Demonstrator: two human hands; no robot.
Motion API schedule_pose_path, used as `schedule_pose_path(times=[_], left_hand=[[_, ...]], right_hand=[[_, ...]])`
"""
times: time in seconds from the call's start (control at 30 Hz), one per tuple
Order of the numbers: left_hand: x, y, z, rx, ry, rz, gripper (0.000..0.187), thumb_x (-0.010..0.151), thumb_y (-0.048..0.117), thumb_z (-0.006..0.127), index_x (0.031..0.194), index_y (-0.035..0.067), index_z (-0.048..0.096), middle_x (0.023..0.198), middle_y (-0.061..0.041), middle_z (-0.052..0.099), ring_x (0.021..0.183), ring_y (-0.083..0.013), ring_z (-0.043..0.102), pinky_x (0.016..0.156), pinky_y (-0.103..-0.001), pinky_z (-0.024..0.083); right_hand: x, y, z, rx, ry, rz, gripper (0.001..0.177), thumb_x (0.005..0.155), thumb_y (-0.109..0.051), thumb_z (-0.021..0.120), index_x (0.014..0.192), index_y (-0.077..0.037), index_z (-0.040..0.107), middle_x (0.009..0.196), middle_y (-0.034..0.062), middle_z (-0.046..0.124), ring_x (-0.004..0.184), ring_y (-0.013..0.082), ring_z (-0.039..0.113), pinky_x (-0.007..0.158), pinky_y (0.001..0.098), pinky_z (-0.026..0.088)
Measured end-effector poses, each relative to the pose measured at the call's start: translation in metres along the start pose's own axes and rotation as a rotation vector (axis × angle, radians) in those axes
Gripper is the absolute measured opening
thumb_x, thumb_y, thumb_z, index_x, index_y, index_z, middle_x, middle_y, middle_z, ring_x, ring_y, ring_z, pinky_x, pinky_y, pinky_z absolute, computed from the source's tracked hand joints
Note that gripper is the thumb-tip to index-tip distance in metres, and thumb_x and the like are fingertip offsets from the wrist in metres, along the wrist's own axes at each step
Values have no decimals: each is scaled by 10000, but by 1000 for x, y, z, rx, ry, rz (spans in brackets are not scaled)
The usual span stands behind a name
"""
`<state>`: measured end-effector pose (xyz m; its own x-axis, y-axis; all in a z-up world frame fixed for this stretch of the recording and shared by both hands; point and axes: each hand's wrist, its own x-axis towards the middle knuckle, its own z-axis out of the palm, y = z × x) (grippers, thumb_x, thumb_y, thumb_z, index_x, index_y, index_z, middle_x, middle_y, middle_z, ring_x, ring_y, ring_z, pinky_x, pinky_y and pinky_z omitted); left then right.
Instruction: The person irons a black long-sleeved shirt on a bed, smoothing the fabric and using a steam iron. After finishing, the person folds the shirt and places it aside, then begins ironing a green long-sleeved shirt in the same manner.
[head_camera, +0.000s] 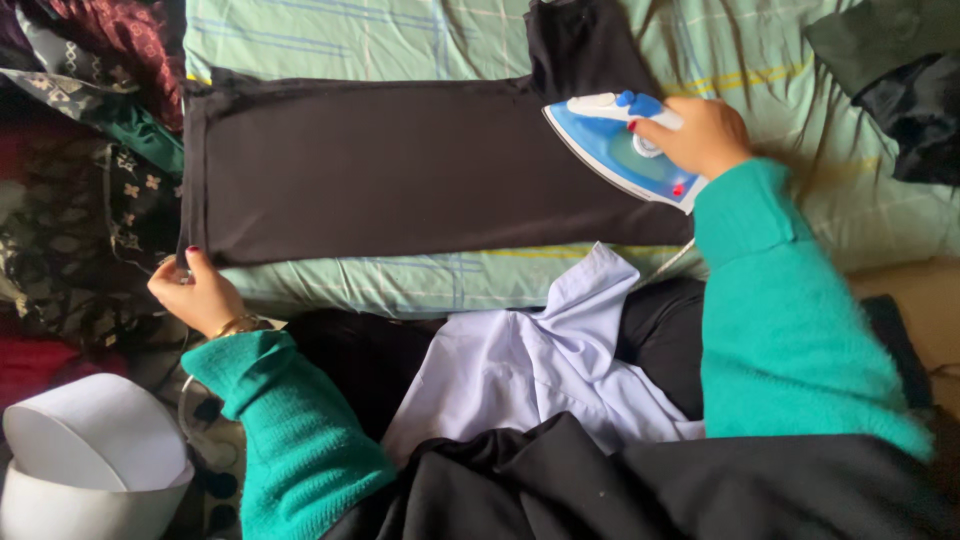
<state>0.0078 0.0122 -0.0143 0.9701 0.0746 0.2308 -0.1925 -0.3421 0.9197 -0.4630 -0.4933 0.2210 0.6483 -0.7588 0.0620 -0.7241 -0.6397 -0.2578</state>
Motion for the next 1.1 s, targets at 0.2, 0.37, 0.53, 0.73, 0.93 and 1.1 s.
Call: schedule_pose_path(times=[0.2, 0.37, 0.53, 0.73, 0.93, 1.1], left_hand=[[-33, 63, -11, 161, 12, 138, 431, 965, 133, 806, 1265, -17, 535, 1306, -199, 468, 1201, -333, 486, 1051, -450, 403], [-57, 87, -23, 118, -11, 211, 387, 976, 99, 782, 1255, -16, 540, 1337, -191, 473, 1270, -338, 482, 1106, -472, 390], [-60, 87, -23, 87, -7, 216, 369, 970, 80, 774, 1251, -7, 551, 1340, -192, 480, 1282, -343, 487, 1141, -471, 394], [-63, 95, -18, 185, -31, 399, 348, 962, 53, 788, 1235, -12, 581, 1379, -228, 513, 1342, -383, 483, 1150, -494, 380], [-90, 142, -17, 228, -224, 433, 224, 945, 78, 749, 1136, 15, 648, 1312, -180, 631, 1272, -374, 571, 1120, -466, 445], [-122, 184, -10, 313, -528, 744, 286, 880, 76, 785, 1137, 32, 667, 1386, -210, 613, 1297, -412, 546, 1080, -476, 444]], right_hand=[[26, 9, -11, 627, -396, 358, 566, 1025, -551, 602, 1007, -6, 753, 823, 122, 728, 685, 180, 666, 651, 352, 523], [35, 11, -8, 699, -423, 412, 509, 988, -496, 635, 1011, -1, 751, 821, 89, 733, 668, 151, 662, 622, 331, 528], [37, 6, -6, 571, -353, 352, 558, 990, -502, 664, 907, 45, 741, 739, 112, 713, 603, 175, 642, 590, 349, 513], [36, 9, -1, 551, -287, 342, 551, 974, -498, 694, 880, 43, 738, 719, 119, 709, 584, 183, 641, 594, 365, 507], [1, 4, 5, 66, 101, -60, 477, 883, -528, 828, 980, -64, 772, 835, 177, 725, 759, 368, 682, 692, 468, 525], [-6, 1, -4, 26, 90, -161, 470, 761, -435, 890, 1085, -116, 772, 934, 157, 746, 860, 390, 692, 730, 486, 533]])
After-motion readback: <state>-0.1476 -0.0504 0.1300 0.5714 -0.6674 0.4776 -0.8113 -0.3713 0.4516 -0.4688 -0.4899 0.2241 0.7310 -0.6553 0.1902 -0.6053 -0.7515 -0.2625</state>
